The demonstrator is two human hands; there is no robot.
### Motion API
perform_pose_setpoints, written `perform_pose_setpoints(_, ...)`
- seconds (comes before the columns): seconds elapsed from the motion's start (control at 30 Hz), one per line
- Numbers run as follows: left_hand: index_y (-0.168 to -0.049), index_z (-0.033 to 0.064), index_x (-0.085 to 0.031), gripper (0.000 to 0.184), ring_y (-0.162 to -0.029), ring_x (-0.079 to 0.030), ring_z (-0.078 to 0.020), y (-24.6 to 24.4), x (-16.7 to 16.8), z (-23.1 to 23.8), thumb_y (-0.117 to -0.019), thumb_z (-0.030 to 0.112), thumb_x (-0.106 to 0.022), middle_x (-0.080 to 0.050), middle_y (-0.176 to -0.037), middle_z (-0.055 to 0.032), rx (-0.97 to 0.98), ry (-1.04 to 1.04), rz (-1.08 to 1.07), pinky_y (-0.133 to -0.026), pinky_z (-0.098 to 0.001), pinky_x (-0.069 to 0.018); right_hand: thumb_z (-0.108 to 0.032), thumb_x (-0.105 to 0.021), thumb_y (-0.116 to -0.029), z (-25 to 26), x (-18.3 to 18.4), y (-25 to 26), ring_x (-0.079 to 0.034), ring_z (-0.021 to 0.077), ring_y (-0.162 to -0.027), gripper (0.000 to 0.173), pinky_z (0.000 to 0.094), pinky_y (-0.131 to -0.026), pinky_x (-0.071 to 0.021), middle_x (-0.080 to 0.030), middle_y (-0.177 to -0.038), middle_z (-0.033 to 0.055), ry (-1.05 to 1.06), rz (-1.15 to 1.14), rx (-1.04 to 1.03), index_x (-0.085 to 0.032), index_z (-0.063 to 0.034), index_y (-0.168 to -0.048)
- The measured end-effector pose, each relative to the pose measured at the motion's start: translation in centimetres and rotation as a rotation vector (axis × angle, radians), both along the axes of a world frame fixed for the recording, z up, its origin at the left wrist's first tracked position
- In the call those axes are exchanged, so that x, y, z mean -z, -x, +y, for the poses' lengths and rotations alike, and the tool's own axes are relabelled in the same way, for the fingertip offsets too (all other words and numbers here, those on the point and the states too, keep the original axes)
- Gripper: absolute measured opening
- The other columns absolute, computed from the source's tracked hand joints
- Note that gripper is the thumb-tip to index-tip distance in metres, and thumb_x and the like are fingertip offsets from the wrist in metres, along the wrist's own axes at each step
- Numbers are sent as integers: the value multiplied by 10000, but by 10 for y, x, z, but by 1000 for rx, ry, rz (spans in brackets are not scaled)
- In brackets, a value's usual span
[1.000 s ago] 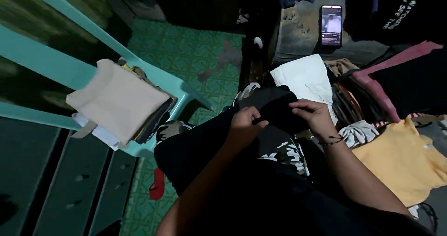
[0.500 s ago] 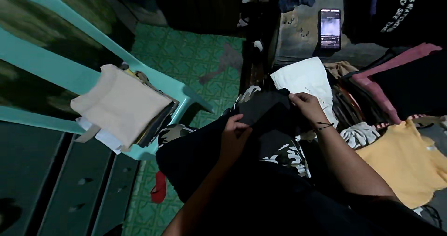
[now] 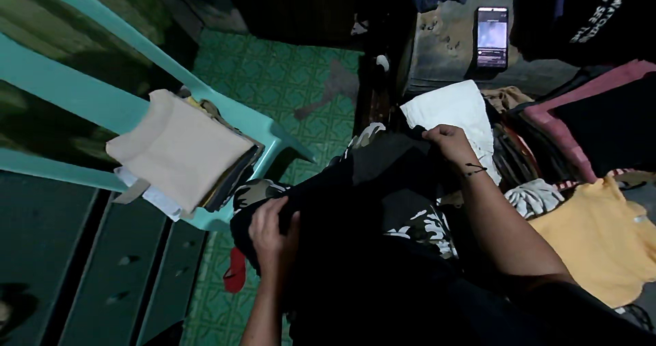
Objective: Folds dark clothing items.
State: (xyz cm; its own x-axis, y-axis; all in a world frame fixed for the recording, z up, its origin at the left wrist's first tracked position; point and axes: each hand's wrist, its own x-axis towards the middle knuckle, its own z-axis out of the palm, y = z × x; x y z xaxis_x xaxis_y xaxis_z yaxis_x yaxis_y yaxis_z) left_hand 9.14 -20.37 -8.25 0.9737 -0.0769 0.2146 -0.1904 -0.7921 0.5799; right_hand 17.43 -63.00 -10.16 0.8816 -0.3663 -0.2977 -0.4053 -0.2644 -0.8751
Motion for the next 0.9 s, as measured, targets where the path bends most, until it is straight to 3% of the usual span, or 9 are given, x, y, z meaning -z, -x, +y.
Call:
perform_pose_setpoints(0.17,-1313,5,-636,501,-1390,-442,-467,12,21,36,-975,375,-606,-550,-1417,-270,-120,-60,6,-1138,-626,-335,-250,-583,-1020,1,-4,2,-511,53,-524,168,232,-487,-451,-574,-680,-38,-222,-87,105,-588,-129,-903)
perform_pose_setpoints(0.23,-1319,-2,-628,522,-1414,-409,-466,15,27,41,-983,396,-597,-521,-1442,-279,-117,-42,-5,-1170,-585,-325,-253,-589,-1004,2,-4,0,-474,48,-493,147,220,-442,-387,-572,-663,-43,-298,-119,128,-600,-145,-904)
perform_pose_setpoints(0.3,-1328,0,-623,530,-1425,-392,-466,16,28,41,-992,408,-582,-507,-1456,-281,-109,-37,-6,-1177,-579,-314,-241,-596,-999,1,-5,-1,-532,46,-558,110,225,-488,-438,-600,-710,-50,-352,-171,108,-580,-153,-935)
perform_pose_setpoints(0.4,-1323,18,-635,522,-1425,-390,-469,15,29,41,-994,418,-573,-510,-1456,-276,-108,-37,-17,-1170,-593,-308,-266,-564,-1020,-5,-7,0,-647,73,-797,228,266,-682,-554,-681,-983,-17,-448,-201,1,-550,-146,-1212)
perform_pose_setpoints(0.43,-1319,25,-640,518,-1424,-394,-463,15,30,41,-992,422,-573,-515,-1453,-269,-109,-40,-18,-1172,-589,-310,-262,-540,-1007,-9,-6,1,-654,83,-819,355,261,-675,-551,-688,-1096,11,-482,-189,-50,-506,-152,-1343)
perform_pose_setpoints(0.5,-1311,28,-645,517,-1423,-395,-459,15,31,42,-988,425,-573,-516,-1451,-270,-107,-45,-17,-1175,-584,-307,-224,-516,-971,-17,-2,3,-638,73,-728,470,221,-572,-523,-683,-1172,30,-542,-197,-106,-461,-184,-1437)
perform_pose_setpoints(0.6,-1302,29,-652,506,-1424,-392,-466,16,32,43,-991,419,-569,-513,-1452,-277,-108,-47,-22,-1177,-588,-301,-186,-542,-1012,-22,1,6,-615,57,-660,408,206,-545,-527,-679,-1028,-3,-557,-229,-68,-515,-180,-1419)
perform_pose_setpoints(0.8,-1298,39,-655,511,-1435,-377,-462,17,32,43,-1003,438,-534,-515,-1454,-265,-104,-57,-27,-1182,-579,-295,-56,-502,-935,-22,6,7,-682,106,-926,428,289,-804,-594,-688,-1106,15,-715,-363,-42,-564,-122,-1353)
perform_pose_setpoints(0.9,-1294,38,-659,510,-1431,-382,-462,16,31,43,-1003,437,-533,-511,-1454,-273,-97,-61,-28,-1182,-575,-295,35,-494,-907,-19,5,6,-677,87,-893,473,281,-770,-595,-687,-1110,0,-670,-375,-17,-573,-115,-1348)
